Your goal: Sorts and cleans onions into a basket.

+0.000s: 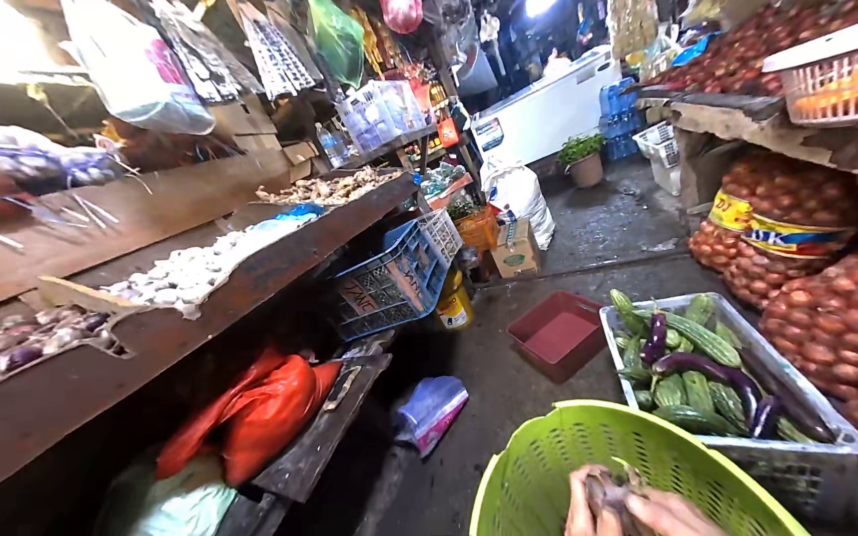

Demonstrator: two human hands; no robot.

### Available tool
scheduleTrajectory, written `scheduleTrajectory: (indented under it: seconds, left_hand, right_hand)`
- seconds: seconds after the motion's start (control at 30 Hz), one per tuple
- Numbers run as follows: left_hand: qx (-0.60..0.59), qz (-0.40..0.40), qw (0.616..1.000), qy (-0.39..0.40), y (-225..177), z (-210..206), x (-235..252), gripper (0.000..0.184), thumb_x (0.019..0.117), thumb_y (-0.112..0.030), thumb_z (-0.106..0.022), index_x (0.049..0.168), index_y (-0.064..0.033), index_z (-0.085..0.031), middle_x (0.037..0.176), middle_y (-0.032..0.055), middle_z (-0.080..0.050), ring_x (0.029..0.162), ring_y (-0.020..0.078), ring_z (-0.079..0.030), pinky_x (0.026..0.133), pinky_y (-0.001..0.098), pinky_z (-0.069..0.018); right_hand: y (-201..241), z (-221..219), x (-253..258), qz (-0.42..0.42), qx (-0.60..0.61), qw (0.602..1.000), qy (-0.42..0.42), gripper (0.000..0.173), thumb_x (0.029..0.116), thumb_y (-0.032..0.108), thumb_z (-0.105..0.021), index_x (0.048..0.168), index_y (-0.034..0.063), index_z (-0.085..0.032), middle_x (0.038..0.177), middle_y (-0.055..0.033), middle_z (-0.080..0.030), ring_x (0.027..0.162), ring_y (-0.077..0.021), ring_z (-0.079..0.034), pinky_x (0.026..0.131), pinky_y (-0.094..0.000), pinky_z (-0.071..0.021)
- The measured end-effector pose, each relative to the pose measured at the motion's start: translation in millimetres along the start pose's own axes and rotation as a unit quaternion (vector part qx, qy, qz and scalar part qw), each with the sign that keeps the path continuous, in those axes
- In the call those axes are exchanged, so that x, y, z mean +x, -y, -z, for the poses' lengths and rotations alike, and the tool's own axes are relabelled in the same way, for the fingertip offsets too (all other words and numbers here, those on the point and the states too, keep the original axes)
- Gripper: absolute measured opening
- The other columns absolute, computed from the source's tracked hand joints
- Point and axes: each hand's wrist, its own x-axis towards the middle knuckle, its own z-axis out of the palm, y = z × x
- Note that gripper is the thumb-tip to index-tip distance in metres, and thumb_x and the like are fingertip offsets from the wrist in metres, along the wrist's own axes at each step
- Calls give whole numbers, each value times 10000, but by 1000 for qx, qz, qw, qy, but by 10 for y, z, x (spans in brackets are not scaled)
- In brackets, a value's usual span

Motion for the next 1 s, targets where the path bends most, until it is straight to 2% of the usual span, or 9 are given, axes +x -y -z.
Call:
scheduleTrajectory:
  seconds: [0.1, 0.2, 0.3, 0.47, 0.7, 0.8, 0.87, 0.93, 1.0]
  left_hand:
    - [-4, 6, 1000, -7, -44, -6, -12, 472, 1053, -150, -370, 1424, 138, -314, 1170, 134, -560, 982, 36, -577, 902, 254, -510]
    - [-3, 10, 1000, -4, -63, 32, -8, 462, 1051, -134, -381, 1419, 140, -324, 1161, 138, -577, 989, 45, -586, 912, 263, -512]
    - [-18, 14, 1000, 8, -55, 64, -13, 491, 1039, -165, -410, 1433, 116, -324, 1136, 99, -581, 954, 38, -584, 873, 259, -520]
    - [-35, 22, 999, 3, -63, 45, -19, 480, 1029, -151, -425, 1435, 88, -334, 1071, 57, -579, 858, 20, -586, 794, 243, -533]
    - [-29, 5, 1000, -8, -39, 70, -18, 516, 993, -174, -536, 1441, 41, -395, 1028, 7, -622, 799, 11, -613, 730, 225, -556]
    - [-39, -5, 999, 11, -48, 92, -9, 513, 986, -113, -525, 1457, 23, -374, 1063, 3, -630, 798, 27, -633, 710, 240, -577]
    - [-51, -20, 998, 27, -31, 123, 3, 522, 983, -110, -525, 1463, 12, -357, 1115, 0, -638, 823, 20, -644, 724, 235, -580]
    - [-80, -20, 996, 31, -12, 159, 11, 524, 1004, -172, -560, 1464, -8, -370, 1128, -8, -655, 819, 28, -657, 730, 235, -587]
    - [-98, -17, 995, 16, -6, 192, 27, 567, 967, -226, -657, 1438, -9, -427, 1094, 7, -675, 756, 46, -660, 657, 235, -589]
  right_hand:
    - [58, -25, -17, -1, -28, 1000, -13, 467, 1065, 375, -358, 997, 6, -636, 696, -3, -538, 569, -110, -502, 562, -344, -444]
    - [24, -87, 2, 9, -49, 998, -44, 499, 1061, 362, -356, 908, -16, -644, 676, -32, -539, 567, -135, -508, 568, -377, -446]
    - [24, -105, 0, 1, -52, 997, -49, 509, 1048, 397, -343, 798, 49, -616, 619, 14, -495, 528, -104, -475, 531, -346, -422]
    - [-39, -93, -14, -1, -71, 996, -60, 525, 1041, 411, -397, 733, 32, -591, 603, -11, -482, 551, -136, -483, 561, -388, -417]
    - [-76, -30, 6, -13, -64, 997, -36, 554, 1010, 554, -388, 675, 146, -553, 563, 65, -435, 498, -64, -451, 500, -296, -393]
    - [29, -8, -29, -40, 18, 999, 13, 533, 1018, 562, -372, 673, 186, -528, 531, 93, -411, 437, -27, -387, 437, -232, -334]
    - [108, -6, -61, -82, 149, 983, 69, 520, 1024, 596, -354, 719, 210, -523, 499, 99, -405, 366, -4, -344, 361, -177, -295]
    - [155, 3, -73, -125, 288, 943, 115, 524, 1048, 609, -300, 770, 217, -509, 523, 98, -404, 362, 9, -351, 352, -145, -321]
    - [176, 45, -47, -140, 340, 922, 126, 566, 1032, 676, -273, 818, 211, -517, 568, 88, -441, 388, 3, -405, 378, -142, -382]
